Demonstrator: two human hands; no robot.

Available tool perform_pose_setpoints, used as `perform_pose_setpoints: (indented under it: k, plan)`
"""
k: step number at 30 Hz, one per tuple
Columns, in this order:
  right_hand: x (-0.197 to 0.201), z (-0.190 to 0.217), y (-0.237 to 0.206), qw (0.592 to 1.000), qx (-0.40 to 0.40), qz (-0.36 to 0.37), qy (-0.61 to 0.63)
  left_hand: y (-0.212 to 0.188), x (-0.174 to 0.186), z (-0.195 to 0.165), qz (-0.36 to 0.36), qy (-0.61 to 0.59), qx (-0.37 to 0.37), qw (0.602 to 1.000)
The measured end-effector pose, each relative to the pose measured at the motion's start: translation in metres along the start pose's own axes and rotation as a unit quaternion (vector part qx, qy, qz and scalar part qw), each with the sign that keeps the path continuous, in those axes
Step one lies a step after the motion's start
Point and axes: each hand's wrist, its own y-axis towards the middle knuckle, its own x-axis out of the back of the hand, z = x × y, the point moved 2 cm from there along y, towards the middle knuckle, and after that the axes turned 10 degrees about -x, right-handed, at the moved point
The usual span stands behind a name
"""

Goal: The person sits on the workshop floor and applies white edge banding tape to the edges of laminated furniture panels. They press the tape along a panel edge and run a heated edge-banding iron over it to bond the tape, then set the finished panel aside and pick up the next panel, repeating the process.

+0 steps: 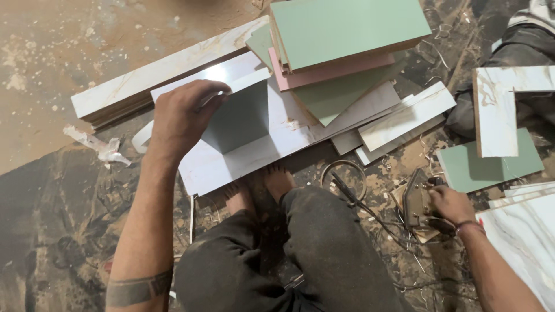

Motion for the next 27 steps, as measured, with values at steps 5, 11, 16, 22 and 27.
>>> perform_pose_setpoints:
  k: [5,11,16,22,27]
  plan:
    - [0.004,-0.004,-0.005,0.990,0.024,0.005,0.137,-0.001,-0.006,-0.008,-0.016,0.025,0.005,1.000]
    - [-0.012,0.013,-0.008,0.897,-0.134,0.198,0.373,-0.009,-0.008,-0.015,-0.044,0.048,-0.002,0.998]
    - [-0.006,0.054,-0.014,0.967,0.050,0.183,0.171,-0.015,-0.007,-0.013,-0.046,0.043,-0.003,0.998]
    - [0.068,0.130,-0.054,0.959,0.079,0.250,0.111,-0.021,-0.007,-0.008,-0.034,0.036,0.025,0.998]
    - [0.177,0.254,-0.112,0.935,0.282,0.152,0.154,-0.029,0.000,-0.001,-0.035,0.039,0.034,0.998]
